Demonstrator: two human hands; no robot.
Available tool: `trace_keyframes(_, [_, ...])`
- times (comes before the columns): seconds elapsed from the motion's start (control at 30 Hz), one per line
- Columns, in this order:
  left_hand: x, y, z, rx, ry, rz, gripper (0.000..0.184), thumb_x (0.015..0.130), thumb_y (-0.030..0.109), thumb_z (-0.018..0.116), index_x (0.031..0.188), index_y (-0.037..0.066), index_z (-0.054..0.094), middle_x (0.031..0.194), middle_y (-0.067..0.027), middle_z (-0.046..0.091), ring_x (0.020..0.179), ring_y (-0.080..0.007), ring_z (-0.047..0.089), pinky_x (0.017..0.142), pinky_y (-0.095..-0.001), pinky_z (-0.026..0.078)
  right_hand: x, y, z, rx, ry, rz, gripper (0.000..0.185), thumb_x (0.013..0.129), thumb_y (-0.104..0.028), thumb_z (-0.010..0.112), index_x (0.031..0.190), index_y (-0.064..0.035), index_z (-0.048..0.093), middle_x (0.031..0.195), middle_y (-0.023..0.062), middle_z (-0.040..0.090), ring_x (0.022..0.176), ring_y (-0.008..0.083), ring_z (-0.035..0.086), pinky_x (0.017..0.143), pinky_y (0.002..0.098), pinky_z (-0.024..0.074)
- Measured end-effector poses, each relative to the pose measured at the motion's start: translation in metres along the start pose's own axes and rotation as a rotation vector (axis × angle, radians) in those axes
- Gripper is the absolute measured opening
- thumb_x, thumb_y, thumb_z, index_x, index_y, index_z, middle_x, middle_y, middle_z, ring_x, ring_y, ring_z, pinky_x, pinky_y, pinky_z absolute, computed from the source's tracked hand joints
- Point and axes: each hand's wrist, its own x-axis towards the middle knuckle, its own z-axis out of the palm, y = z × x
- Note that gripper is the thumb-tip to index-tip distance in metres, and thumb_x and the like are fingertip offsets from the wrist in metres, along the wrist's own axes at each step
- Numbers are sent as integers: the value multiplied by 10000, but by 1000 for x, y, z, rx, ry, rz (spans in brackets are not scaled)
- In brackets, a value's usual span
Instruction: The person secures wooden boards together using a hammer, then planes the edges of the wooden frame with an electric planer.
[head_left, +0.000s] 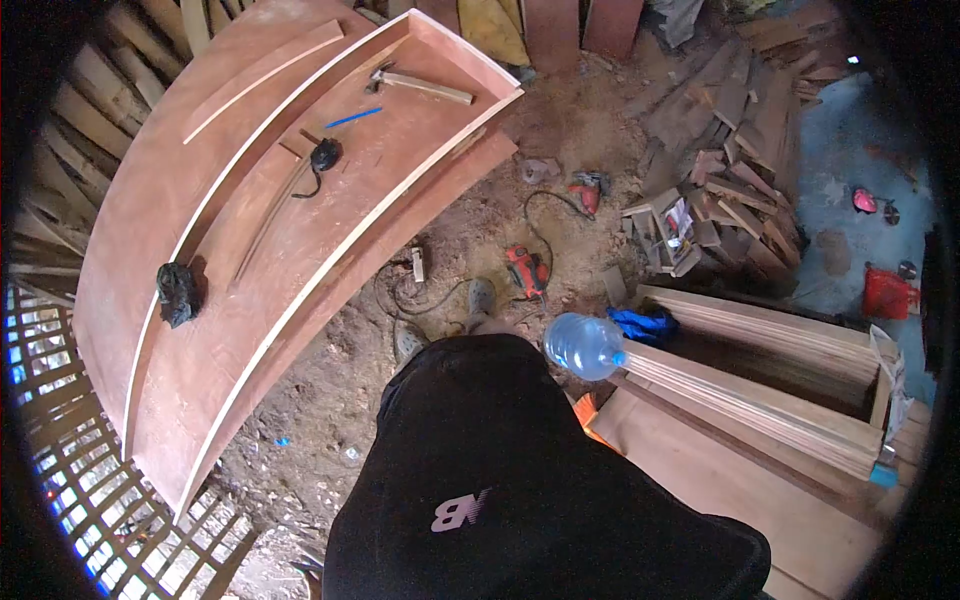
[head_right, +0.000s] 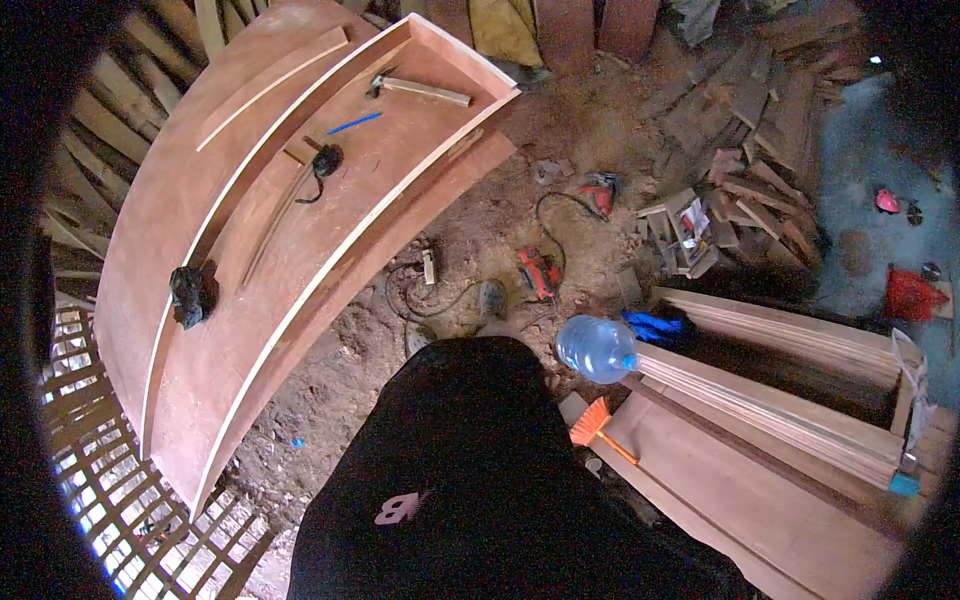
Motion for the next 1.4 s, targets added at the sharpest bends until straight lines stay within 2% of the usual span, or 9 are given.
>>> trace_keyframes(0.23, [-12, 19, 15, -14, 10, 37, 239, 972, 267, 751, 917, 68, 630, 869, -20, 672, 764, -128, 610, 746, -298, 489, -20, -115, 7, 19, -224, -22, 439, 1000, -489, 711, 976, -52, 743, 922, 6, 714, 868, 183, 647, 789, 379, 492])
trace_keyframes(0.4, [-16, 25, 23, -53, 14, 66, 235, 970, 260, 754, 912, 76, 619, 869, -16, 667, 763, -122, 608, 751, -294, 488, -32, -263, 42, -455, -428, -6, 440, 1008, -485, 711, 924, -53, 698, 832, -4, 625, 808, 121, 577, 732, 324, 461])
trace_keyframes(0.6, [-9, 38, 33, -94, 10, 115, 234, 968, 252, 758, 905, 86, 606, 868, -12, 662, 761, -116, 605, 757, -290, 488, 27, -282, 66, -883, -787, -282, 469, 1035, -497, 682, 850, -67, 693, 753, -43, 543, 668, 87, 468, 571, 321, 356])
trace_keyframes(0.73, [-2, 48, 46, -130, -53, 108, 235, 972, 256, 759, 908, 86, 610, 865, -3, 657, 771, -111, 606, 765, -286, 481, 26, -268, 85, -376, -711, -210, 454, 1048, -467, 675, 822, -75, 644, 800, -62, 566, 734, 78, 482, 660, 315, 393])
trace_keyframes(0.9, [13, 92, 79, -92, -204, 11, 291, 999, 344, 737, 922, 71, 675, 859, 18, 662, 815, -108, 607, 777, -277, 462, 53, -260, 101, -277, -856, -201, 460, 1053, -480, 660, 874, -58, 694, 817, -54, 594, 753, 79, 504, 692, 293, 429])
trace_keyframes(1.13, [95, 85, 27, 701, -392, -362, 596, 943, 638, 710, 969, 45, 768, 803, -6, 685, 781, -140, 622, 675, -315, 485, 64, -304, 104, -793, -979, -395, 657, 1044, -636, 577, 924, -5, 716, 746, 8, 605, 756, 131, 549, 700, 380, 483])
trace_keyframes(1.2, [85, 116, 65, 994, -272, -420, 750, 961, 731, 599, 1011, 3, 776, 844, -69, 732, 815, -187, 681, 694, -379, 540, 89, -332, 92, -969, -1008, -264, 647, 1046, -630, 576, 966, -7, 731, 768, 29, 631, 763, 131, 568, 707, 371, 494])
trace_keyframes(1.27, [124, 36, -21, 1176, -291, -395, 754, 985, 695, 582, 1029, -36, 761, 934, -143, 765, 865, -240, 703, 749, -442, 561, 116, -359, 83, -1011, -1034, -242, 641, 1044, -628, 580, 974, -6, 721, 770, 33, 628, 757, 133, 568, 700, 371, 490])
trace_keyframes(1.4, [70, 78, 169, 553, 292, -73, 680, 1005, 618, 584, 1065, -37, 759, 977, -201, 790, 973, -319, 739, 827, -498, 538, 218, -389, 73, -682, -1033, -272, 516, 1028, -554, 662, 1043, -42, 720, 836, 14, 676, 772, 116, 628, 716, 318, 518])
